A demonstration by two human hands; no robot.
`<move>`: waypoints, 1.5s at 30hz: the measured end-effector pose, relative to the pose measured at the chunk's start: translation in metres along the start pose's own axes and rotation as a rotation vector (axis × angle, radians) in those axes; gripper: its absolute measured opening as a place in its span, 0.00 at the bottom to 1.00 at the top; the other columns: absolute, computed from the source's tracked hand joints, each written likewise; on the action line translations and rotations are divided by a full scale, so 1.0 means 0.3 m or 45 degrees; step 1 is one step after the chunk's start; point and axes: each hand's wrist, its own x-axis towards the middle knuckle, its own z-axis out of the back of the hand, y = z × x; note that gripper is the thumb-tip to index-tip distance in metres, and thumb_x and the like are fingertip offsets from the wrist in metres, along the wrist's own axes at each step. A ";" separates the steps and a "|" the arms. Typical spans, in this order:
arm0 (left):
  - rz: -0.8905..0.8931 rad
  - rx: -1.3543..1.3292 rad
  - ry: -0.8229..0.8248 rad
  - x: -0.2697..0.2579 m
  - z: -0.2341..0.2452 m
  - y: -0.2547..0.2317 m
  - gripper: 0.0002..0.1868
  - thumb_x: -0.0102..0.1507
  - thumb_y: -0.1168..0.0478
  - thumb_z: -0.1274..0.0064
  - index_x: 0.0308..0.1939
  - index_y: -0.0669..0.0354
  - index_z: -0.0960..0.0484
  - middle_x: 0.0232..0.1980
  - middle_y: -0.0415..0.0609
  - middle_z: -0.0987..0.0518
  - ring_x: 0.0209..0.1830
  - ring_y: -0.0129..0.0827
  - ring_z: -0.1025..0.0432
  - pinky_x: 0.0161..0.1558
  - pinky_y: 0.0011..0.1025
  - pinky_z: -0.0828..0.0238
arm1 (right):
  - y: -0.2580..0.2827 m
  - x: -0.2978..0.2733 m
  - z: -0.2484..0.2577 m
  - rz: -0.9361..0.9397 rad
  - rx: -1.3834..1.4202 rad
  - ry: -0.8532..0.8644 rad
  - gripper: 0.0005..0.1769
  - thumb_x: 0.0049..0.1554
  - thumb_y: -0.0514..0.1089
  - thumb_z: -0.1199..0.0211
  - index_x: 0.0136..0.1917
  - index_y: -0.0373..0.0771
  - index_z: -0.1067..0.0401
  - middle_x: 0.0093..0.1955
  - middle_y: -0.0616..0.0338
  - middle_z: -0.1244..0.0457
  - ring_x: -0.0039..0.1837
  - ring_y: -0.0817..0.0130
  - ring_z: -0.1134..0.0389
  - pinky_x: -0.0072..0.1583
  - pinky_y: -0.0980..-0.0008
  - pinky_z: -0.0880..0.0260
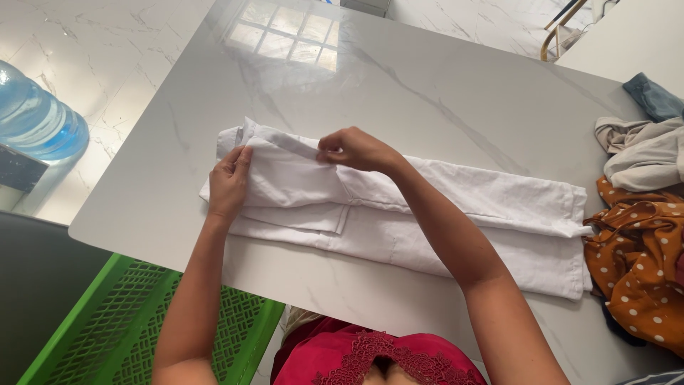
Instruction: Folding a white button-down shirt neatly on a table by smoothing the fabric and folding the sleeves and body.
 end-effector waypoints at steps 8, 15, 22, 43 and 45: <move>0.011 0.086 0.050 -0.022 0.007 -0.115 0.23 0.74 0.39 0.62 0.62 0.42 0.19 0.51 0.56 0.17 0.59 0.58 0.27 0.62 0.54 0.35 | -0.120 0.006 -0.033 0.162 0.017 -0.471 0.12 0.63 0.55 0.39 0.55 0.50 0.24 0.43 0.58 0.32 0.44 0.63 0.30 0.49 0.63 0.29; 0.100 0.137 0.202 0.009 0.013 0.048 0.29 0.73 0.35 0.59 0.61 0.51 0.20 0.50 0.61 0.17 0.60 0.60 0.27 0.63 0.57 0.36 | -0.134 -0.136 -0.092 -0.391 0.450 -0.190 0.29 0.62 0.68 0.44 0.41 0.40 0.23 0.34 0.54 0.28 0.30 0.68 0.31 0.26 0.74 0.39; 0.178 -0.077 0.283 0.082 0.007 0.168 0.25 0.72 0.38 0.50 0.67 0.43 0.23 0.53 0.58 0.18 0.56 0.52 0.25 0.57 0.48 0.28 | -0.046 -0.164 -0.135 -0.191 0.866 -0.234 0.36 0.57 0.55 0.29 0.75 0.50 0.36 0.43 0.57 0.31 0.34 0.76 0.37 0.29 0.83 0.43; -0.196 0.396 -0.095 -0.022 -0.004 -0.045 0.32 0.66 0.58 0.47 0.75 0.53 0.35 0.49 0.60 0.16 0.41 0.53 0.20 0.44 0.49 0.22 | -0.100 -0.180 -0.185 -0.287 0.447 -0.505 0.38 0.62 0.58 0.35 0.73 0.34 0.43 0.40 0.49 0.30 0.35 0.63 0.31 0.39 0.68 0.32; -0.804 0.545 -0.308 -0.042 -0.014 -0.116 0.10 0.65 0.70 0.49 0.50 0.61 0.19 0.57 0.58 0.18 0.55 0.51 0.23 0.56 0.44 0.28 | -0.077 -0.204 -0.175 0.040 -0.056 -0.845 0.18 0.61 0.43 0.37 0.64 0.39 0.31 0.44 0.48 0.30 0.39 0.56 0.29 0.40 0.61 0.29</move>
